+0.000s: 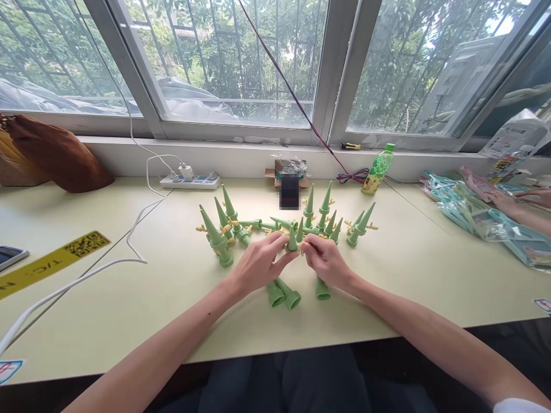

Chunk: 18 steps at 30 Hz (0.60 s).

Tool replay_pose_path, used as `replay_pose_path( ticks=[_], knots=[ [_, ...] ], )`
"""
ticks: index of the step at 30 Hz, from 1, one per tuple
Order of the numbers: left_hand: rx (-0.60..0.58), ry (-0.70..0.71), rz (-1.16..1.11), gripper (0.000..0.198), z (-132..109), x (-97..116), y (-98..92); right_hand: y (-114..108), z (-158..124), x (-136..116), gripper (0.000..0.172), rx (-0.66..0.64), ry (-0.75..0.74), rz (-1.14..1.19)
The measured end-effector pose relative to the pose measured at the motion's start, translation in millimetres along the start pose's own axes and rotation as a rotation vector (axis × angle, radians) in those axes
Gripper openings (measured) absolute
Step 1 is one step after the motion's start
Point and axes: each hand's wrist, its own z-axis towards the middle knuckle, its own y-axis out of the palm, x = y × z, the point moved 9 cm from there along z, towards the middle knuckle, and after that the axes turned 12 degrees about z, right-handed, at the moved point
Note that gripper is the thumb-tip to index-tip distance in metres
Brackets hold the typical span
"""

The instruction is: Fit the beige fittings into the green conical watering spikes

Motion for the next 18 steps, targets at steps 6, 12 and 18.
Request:
replay_pose_path(
  ticks=[6, 12, 18],
  knots=[
    [-0.126, -0.311, -0.346, 0.061, -2, -24, 11.0, -2, -1, -4, 0.037, 0.017, -0.031, -0.054],
    [-0.486, -0.596, -0.822, 0.069, -19, -22, 50.2, 0, -1, -6, 0.035, 0.002, -0.083, -0.107],
    [-0.624, -0.643, -1.185, 0.057, -22, -6, 57.4, 3, -2, -5, 0.032, -0.032, -0.082, -0.100]
  ],
)
